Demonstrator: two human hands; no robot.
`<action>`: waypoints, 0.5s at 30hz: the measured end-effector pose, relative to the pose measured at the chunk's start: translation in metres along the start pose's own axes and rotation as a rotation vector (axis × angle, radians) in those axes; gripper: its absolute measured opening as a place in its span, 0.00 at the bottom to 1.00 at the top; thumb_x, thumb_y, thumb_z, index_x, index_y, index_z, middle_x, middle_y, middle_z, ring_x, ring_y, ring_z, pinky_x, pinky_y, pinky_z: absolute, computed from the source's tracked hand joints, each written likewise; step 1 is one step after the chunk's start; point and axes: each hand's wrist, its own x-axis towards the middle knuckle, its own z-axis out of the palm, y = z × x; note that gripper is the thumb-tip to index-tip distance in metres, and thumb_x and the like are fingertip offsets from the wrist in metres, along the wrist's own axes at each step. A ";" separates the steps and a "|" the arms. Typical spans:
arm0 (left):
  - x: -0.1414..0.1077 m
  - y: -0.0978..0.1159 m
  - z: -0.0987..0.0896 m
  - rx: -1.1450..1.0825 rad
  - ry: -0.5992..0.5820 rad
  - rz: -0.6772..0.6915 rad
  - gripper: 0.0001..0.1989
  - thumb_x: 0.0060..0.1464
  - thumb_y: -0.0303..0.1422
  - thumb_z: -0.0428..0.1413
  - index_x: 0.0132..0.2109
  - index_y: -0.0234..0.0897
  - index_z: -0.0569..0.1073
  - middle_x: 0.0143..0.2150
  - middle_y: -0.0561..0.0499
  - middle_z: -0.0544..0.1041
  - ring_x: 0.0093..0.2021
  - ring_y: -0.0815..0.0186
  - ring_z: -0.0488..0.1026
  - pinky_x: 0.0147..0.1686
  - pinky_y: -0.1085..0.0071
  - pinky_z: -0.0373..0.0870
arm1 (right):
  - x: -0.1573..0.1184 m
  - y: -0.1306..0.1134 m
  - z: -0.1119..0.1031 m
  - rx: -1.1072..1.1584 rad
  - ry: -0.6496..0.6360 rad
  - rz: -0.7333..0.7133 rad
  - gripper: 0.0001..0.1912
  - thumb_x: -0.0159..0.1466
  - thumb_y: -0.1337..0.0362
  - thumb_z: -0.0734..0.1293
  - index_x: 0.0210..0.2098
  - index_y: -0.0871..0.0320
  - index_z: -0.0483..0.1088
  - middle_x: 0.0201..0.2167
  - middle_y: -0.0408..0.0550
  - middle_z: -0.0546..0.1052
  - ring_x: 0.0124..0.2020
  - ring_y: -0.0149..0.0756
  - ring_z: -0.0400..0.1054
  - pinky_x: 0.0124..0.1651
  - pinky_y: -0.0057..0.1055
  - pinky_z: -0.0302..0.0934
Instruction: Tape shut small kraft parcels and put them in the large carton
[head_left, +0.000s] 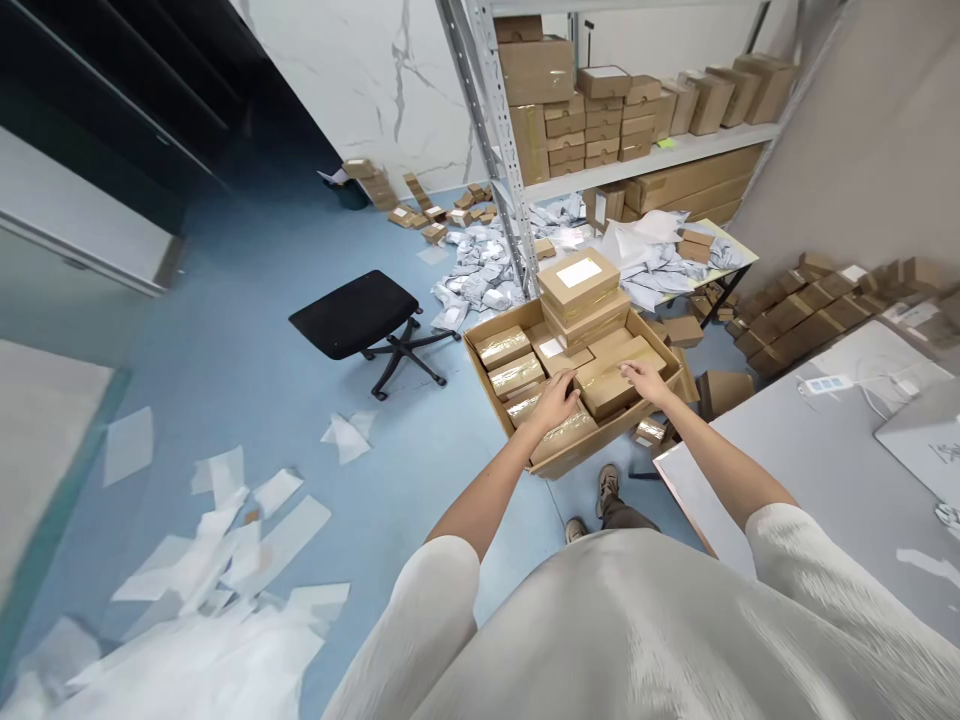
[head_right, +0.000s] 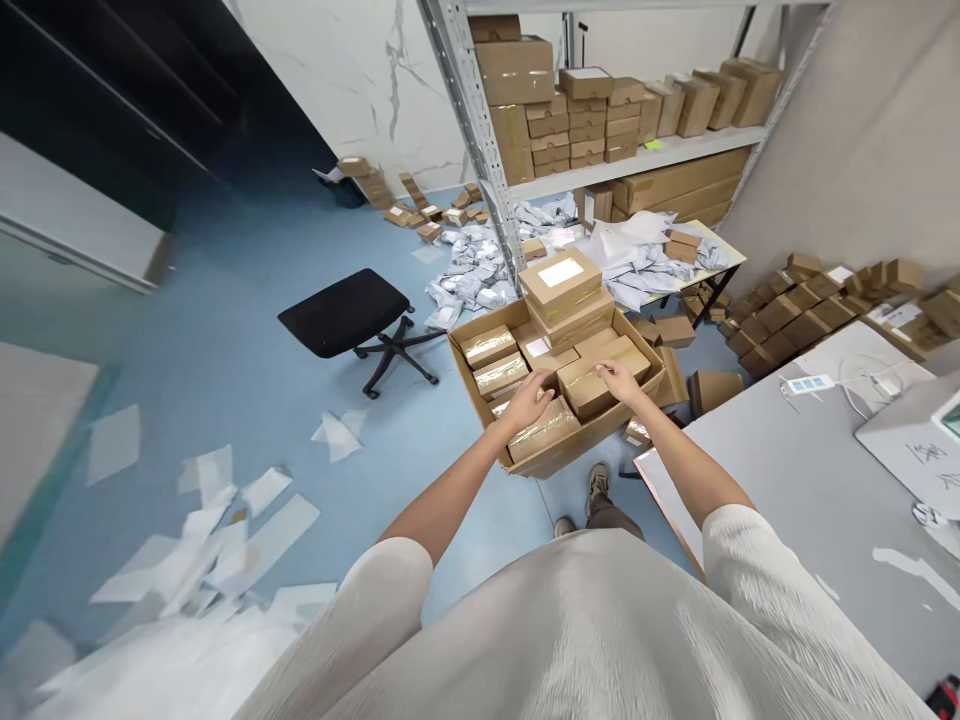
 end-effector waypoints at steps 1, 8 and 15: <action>0.006 -0.003 0.000 -0.002 0.002 -0.007 0.25 0.72 0.35 0.51 0.73 0.40 0.67 0.74 0.39 0.69 0.76 0.53 0.65 0.77 0.51 0.61 | 0.011 0.000 -0.001 0.003 -0.007 -0.003 0.24 0.66 0.44 0.69 0.46 0.56 0.82 0.50 0.56 0.84 0.53 0.50 0.77 0.59 0.48 0.73; 0.063 -0.027 0.000 -0.001 0.022 -0.097 0.26 0.72 0.34 0.51 0.73 0.40 0.67 0.76 0.39 0.67 0.79 0.54 0.61 0.79 0.52 0.56 | 0.102 0.012 -0.006 0.028 -0.029 -0.022 0.24 0.65 0.46 0.70 0.51 0.57 0.82 0.53 0.58 0.83 0.55 0.53 0.77 0.63 0.53 0.71; 0.139 -0.046 0.000 -0.047 0.191 -0.311 0.37 0.73 0.40 0.54 0.82 0.49 0.52 0.85 0.44 0.48 0.84 0.46 0.48 0.77 0.45 0.59 | 0.209 0.016 -0.024 -0.039 0.044 -0.161 0.37 0.68 0.45 0.69 0.69 0.59 0.72 0.69 0.64 0.74 0.67 0.57 0.69 0.74 0.55 0.60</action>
